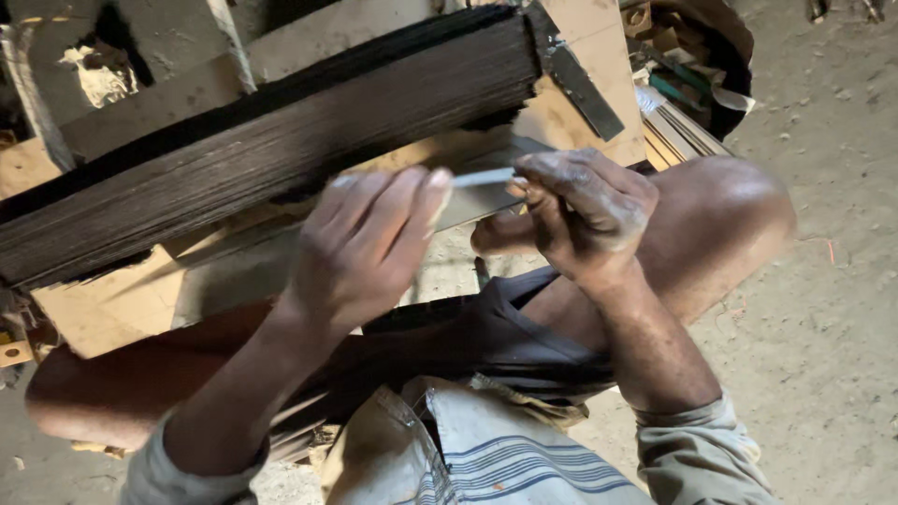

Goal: The person sits on the floor holding a large bundle of dark strips on a wooden board and uses a flat metal blade to even and align the edges of the bundle, repeatedly scraping the sides and repositioning the stack by hand.

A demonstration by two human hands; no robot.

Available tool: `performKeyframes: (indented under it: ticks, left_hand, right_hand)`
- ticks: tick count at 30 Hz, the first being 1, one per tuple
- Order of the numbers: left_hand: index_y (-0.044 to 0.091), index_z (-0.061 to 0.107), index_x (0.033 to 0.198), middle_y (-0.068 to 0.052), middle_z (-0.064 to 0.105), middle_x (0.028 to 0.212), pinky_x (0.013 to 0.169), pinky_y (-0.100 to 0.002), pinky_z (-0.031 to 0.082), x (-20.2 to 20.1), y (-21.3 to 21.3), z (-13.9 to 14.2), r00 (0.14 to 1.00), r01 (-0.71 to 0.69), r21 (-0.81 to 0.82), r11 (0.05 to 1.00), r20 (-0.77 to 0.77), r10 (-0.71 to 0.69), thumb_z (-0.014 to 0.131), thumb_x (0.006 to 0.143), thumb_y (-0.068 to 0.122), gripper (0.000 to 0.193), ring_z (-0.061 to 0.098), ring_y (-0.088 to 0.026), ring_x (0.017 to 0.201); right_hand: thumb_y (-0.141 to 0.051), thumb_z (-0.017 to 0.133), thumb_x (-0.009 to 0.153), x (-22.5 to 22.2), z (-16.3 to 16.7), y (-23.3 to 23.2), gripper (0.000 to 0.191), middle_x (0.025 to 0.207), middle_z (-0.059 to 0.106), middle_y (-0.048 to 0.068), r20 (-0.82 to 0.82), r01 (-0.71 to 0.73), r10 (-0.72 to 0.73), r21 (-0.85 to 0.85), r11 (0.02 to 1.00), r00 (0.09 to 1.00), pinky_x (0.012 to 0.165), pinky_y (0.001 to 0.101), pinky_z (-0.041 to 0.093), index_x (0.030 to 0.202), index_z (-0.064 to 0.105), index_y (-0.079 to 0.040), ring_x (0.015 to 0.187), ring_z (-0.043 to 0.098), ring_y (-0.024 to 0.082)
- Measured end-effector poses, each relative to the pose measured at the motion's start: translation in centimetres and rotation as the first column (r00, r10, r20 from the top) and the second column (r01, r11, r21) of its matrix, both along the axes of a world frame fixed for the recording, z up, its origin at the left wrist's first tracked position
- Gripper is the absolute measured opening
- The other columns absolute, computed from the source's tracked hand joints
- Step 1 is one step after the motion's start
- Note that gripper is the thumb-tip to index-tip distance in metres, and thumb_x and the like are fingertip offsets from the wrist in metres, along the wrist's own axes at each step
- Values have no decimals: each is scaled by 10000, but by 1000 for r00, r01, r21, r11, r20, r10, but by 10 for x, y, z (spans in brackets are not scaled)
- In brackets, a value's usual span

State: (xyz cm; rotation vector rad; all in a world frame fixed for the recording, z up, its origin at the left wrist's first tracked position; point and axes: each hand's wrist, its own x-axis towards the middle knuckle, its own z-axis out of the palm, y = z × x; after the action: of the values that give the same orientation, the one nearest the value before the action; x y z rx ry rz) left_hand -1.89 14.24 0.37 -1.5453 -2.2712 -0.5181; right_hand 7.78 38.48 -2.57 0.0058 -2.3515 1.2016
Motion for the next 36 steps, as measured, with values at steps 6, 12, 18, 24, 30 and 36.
performKeyframes:
  ticks: [6, 12, 18, 24, 30, 36]
  left_hand:
    - [25, 734, 1034, -46, 661, 864, 685, -370, 480, -28, 49, 18, 993, 66, 5, 998, 103, -66, 732, 1041, 80, 56, 601, -186, 728]
    - [-9, 724, 947, -76, 672, 830, 696, -382, 521, -47, 54, 31, 993, 106, 153, 983, 37, -112, 755, 909, 0, 50, 651, -228, 745]
    - [-73, 692, 1087, -154, 661, 930, 796, -411, 602, -52, 69, 25, 977, 164, 216, 963, 100, -189, 702, 960, -46, 130, 709, -303, 883]
    - [-72, 681, 1072, -140, 645, 901, 756, -420, 603, -55, 67, 26, 971, 171, 214, 962, 128, -201, 722, 924, -40, 157, 708, -307, 856]
    - [-67, 681, 1084, -129, 646, 913, 761, -409, 605, -61, 67, 24, 962, 188, 226, 956, 154, -226, 735, 910, -21, 187, 711, -290, 863]
    - [-62, 695, 1075, -110, 634, 873, 721, -401, 593, -62, 68, 20, 960, 183, 235, 955, 166, -225, 746, 923, -28, 164, 702, -274, 820]
  right_hand:
    - [-61, 798, 966, -6, -10, 5, 368, 1076, 718, 142, -38, 119, -124, -113, 986, 992, 831, 312, 625, 1252, 604, 65, 914, 754, 224]
    - [16, 685, 917, -7, -24, 8, 419, 1232, 697, 213, 69, 50, -43, -108, 993, 997, 1006, 349, 601, 1328, 629, 76, 1133, 728, 267]
    - [47, 661, 887, -8, -27, 6, 502, 1384, 620, 229, 100, -15, 30, -155, 988, 995, 978, 329, 600, 1384, 602, 80, 1145, 703, 277]
    - [75, 698, 825, -13, -20, 11, 458, 1288, 623, 211, 149, -50, 69, -124, 991, 987, 1033, 378, 577, 1280, 644, 76, 1194, 675, 310]
    - [87, 634, 778, -15, -17, 18, 449, 1272, 642, 198, 246, -25, 91, -259, 965, 965, 942, 309, 594, 1226, 651, 109, 1097, 692, 261]
    - [44, 639, 830, -14, -28, 29, 394, 1332, 618, 184, 217, -60, 150, -372, 926, 965, 985, 287, 626, 1221, 653, 92, 1125, 700, 203]
